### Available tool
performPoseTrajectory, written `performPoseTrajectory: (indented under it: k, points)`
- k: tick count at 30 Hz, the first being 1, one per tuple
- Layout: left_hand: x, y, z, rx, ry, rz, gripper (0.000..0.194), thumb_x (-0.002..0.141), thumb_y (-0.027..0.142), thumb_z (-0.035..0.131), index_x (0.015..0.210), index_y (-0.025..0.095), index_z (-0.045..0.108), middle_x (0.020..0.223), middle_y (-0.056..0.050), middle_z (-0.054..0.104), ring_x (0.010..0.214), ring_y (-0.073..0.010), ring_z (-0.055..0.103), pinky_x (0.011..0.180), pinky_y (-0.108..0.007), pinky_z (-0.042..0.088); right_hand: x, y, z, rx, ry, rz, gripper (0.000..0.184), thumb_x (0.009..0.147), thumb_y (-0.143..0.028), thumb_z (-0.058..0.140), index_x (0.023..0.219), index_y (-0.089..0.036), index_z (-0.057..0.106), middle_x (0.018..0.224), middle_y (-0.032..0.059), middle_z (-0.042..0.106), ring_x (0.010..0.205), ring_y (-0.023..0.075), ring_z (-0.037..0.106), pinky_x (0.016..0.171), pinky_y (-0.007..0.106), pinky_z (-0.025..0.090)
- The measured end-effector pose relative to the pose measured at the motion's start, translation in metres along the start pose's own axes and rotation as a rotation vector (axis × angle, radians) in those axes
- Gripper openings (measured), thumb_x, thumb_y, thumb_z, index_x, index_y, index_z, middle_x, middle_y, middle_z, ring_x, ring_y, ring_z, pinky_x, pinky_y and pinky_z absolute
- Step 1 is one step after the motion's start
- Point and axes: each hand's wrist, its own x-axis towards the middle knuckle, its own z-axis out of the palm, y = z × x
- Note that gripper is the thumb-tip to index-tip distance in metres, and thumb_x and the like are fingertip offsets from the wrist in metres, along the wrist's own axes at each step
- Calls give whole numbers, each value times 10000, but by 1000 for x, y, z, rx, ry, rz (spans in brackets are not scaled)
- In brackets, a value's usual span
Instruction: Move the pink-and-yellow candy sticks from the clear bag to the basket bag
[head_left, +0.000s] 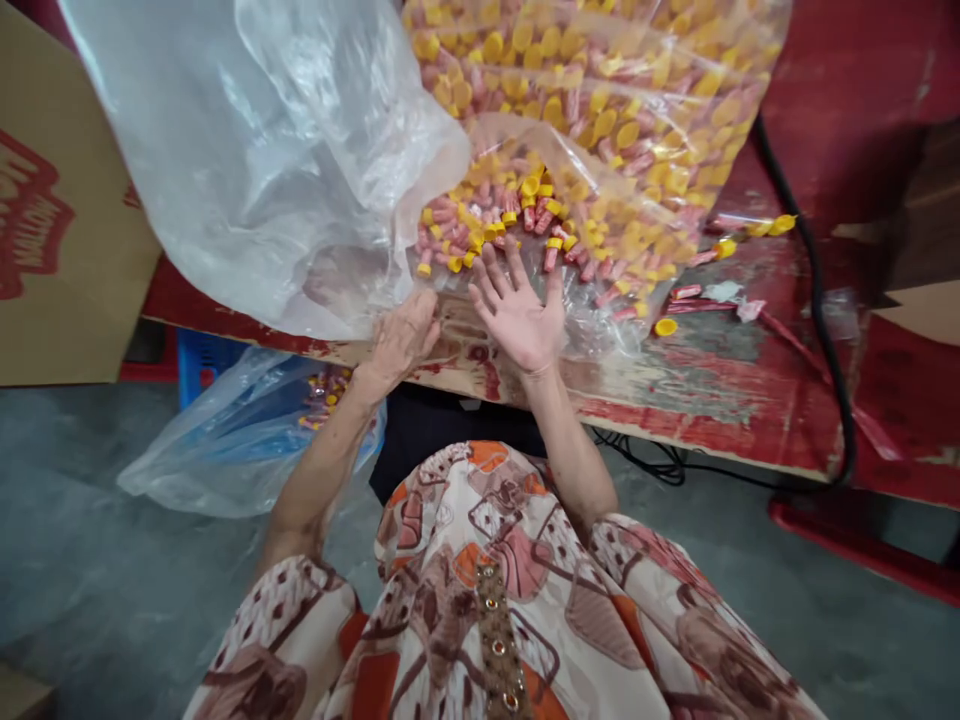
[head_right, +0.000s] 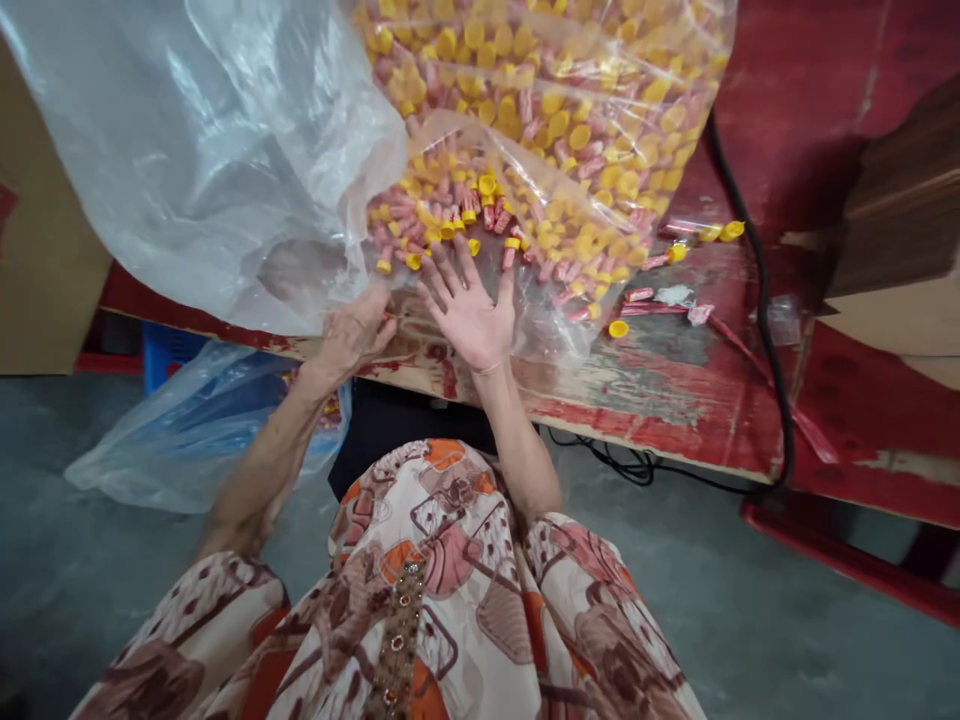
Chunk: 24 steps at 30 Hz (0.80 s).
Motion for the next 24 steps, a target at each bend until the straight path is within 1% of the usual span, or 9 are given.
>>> performPoseTrajectory:
  k: [3,6,9,12,15,18,20,22,24]
  points:
    - [3,-4,-4,-70,9,1,143,1067,298,633,1164,224,708,1198,-160,801,1129,-345,784,969,-416,606,-3,2,7,103,-14,28,723,1172,-832,362,1514,-305,718,1546,78,769,1651,270,575,1338,590,561]
    - [4,-6,-6,-254,56,-73,100,990,319,709,1038,233,691,1009,-90,780,971,-286,755,892,-370,596,-8,2,8,165,-29,18,725,1157,-834,426,1616,-327,663,1566,77,758,1693,282,532,1382,647,508]
    - [0,-3,-7,-607,66,-176,229,922,422,793,957,228,677,819,-4,692,778,-190,659,734,-276,546,-10,-2,2,173,-41,-7,744,1149,-842,443,1662,-337,631,1630,77,720,1717,295,500,1389,677,490]
    - [-9,4,-8,-981,58,-247,418,862,571,879,944,220,667,787,12,664,674,-136,582,589,-221,450,-6,-6,-12,166,-59,-22,718,1136,-839,473,1646,-363,643,1659,61,704,1716,302,500,1369,696,505]
    - [-16,12,-10,-1119,12,-257,534,850,684,905,942,225,647,781,11,669,610,-115,535,532,-208,385,1,-7,-28,165,-73,-38,674,1099,-841,565,1575,-382,694,1624,45,734,1695,297,527,1345,659,539]
    - [-16,16,-9,-932,18,-170,461,949,641,851,965,228,648,815,3,691,658,-136,603,611,-235,478,8,-4,-42,135,-74,-47,668,1050,-856,661,1506,-375,740,1576,55,768,1657,308,576,1309,602,579]
    - [-13,20,-4,-665,66,-97,323,1024,514,805,1004,225,662,888,-15,724,771,-169,692,739,-270,554,11,-2,-48,116,-77,-27,668,1039,-850,688,1491,-362,754,1539,70,789,1614,316,624,1277,574,605]
    - [-9,26,3,-366,97,-45,179,1062,367,770,1042,218,673,990,-52,763,917,-213,757,855,-305,577,13,-2,-52,125,-83,14,646,1047,-822,698,1491,-356,760,1487,78,814,1554,315,676,1238,550,633]
    - [-5,34,8,-131,68,-1,80,1082,270,743,1091,211,690,1106,-97,790,1039,-255,785,904,-331,572,13,-3,-54,156,-87,58,605,1053,-782,712,1488,-365,767,1436,75,835,1488,313,722,1189,536,663]
